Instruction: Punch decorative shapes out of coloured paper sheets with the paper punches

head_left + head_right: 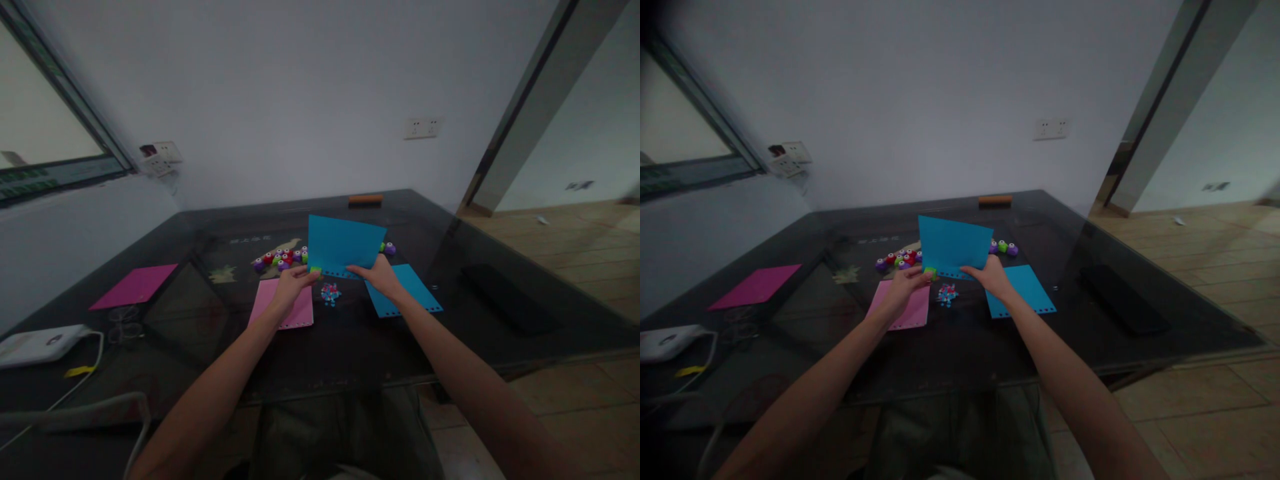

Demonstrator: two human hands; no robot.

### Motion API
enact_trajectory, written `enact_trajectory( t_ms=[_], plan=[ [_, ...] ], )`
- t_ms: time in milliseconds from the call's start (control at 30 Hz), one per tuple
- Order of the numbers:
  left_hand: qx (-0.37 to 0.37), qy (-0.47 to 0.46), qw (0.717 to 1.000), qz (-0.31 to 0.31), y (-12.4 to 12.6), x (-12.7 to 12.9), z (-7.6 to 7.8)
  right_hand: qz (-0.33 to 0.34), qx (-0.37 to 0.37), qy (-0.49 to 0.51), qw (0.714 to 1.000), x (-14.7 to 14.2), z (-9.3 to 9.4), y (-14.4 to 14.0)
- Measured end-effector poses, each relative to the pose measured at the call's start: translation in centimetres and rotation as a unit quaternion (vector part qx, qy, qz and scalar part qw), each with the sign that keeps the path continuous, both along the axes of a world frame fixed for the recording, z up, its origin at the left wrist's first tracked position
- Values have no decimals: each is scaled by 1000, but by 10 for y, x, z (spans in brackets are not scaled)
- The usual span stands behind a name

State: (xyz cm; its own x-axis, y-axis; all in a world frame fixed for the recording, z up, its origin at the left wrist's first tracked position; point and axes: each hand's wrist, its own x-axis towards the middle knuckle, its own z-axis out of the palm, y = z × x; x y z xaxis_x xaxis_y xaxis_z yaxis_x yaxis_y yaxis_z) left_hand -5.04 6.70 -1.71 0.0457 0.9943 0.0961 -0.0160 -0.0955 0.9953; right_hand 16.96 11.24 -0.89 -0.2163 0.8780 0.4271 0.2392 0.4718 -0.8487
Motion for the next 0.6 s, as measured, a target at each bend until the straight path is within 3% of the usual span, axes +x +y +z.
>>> enact_trajectory(
  t_ms=[300, 500, 600],
  plan=[
    [12, -31, 999, 5, -6, 10, 4, 9, -5, -13, 1000, 7, 4, 3],
    [2, -47, 999, -12, -10, 22, 1, 84, -74, -1, 994, 22, 14, 6],
    [-18, -50, 999, -15, -10, 26, -1, 81, -96, 31, 992, 28, 19, 5]
  ],
)
